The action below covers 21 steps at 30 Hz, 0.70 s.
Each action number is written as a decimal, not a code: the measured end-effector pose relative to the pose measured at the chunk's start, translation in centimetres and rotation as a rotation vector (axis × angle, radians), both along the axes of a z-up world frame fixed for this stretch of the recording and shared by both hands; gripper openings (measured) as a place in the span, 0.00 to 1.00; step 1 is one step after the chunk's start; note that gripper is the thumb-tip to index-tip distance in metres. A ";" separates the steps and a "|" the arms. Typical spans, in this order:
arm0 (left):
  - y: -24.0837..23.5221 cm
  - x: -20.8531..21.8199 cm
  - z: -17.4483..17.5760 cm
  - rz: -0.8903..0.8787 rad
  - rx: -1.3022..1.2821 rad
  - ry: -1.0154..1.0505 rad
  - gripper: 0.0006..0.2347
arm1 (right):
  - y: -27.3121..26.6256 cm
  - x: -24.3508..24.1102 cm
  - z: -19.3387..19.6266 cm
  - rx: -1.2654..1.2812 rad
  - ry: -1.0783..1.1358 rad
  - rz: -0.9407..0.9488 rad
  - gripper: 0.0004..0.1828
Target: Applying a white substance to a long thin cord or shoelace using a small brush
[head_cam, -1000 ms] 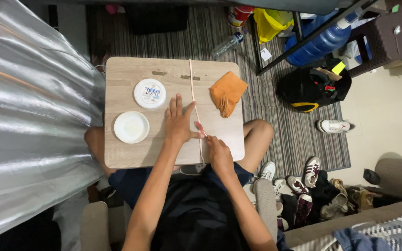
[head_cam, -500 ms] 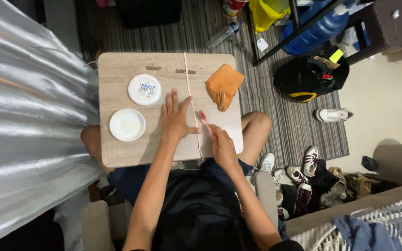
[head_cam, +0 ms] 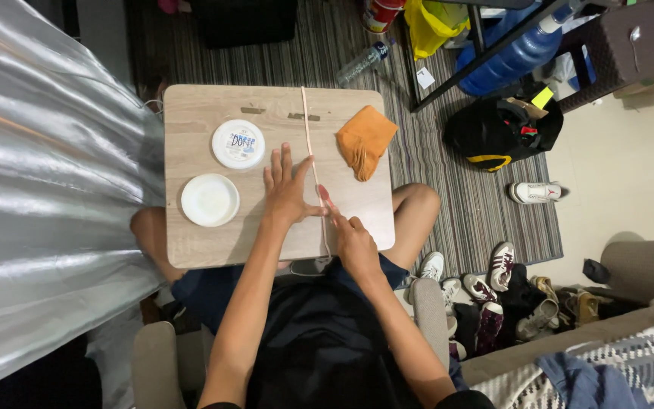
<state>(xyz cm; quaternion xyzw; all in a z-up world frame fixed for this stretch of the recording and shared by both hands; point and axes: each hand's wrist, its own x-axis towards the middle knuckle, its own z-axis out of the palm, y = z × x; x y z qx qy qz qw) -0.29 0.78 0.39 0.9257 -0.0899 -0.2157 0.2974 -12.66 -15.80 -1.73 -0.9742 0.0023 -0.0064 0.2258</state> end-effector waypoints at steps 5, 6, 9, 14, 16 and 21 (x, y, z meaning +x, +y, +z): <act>0.0 0.1 -1.2 -0.019 0.006 0.020 0.53 | 1.1 1.7 -0.5 -0.073 -0.079 0.002 0.20; -0.1 0.1 -1.4 -0.021 0.018 -0.001 0.54 | 1.6 2.4 0.7 -0.040 -0.109 0.010 0.20; 0.0 0.1 -1.3 -0.021 0.020 -0.023 0.54 | 1.6 3.8 0.1 -0.006 -0.132 0.022 0.21; 0.1 0.2 -1.4 -0.032 0.020 -0.029 0.55 | -0.2 2.9 -4.7 -0.029 -0.152 0.035 0.20; 0.0 -0.1 -0.5 -0.028 0.014 -0.008 0.54 | -1.3 1.4 -6.0 -0.066 -0.144 0.044 0.23; -0.2 0.2 -1.3 -0.029 0.035 -0.023 0.54 | -1.0 -0.4 -4.1 -0.041 -0.166 0.047 0.21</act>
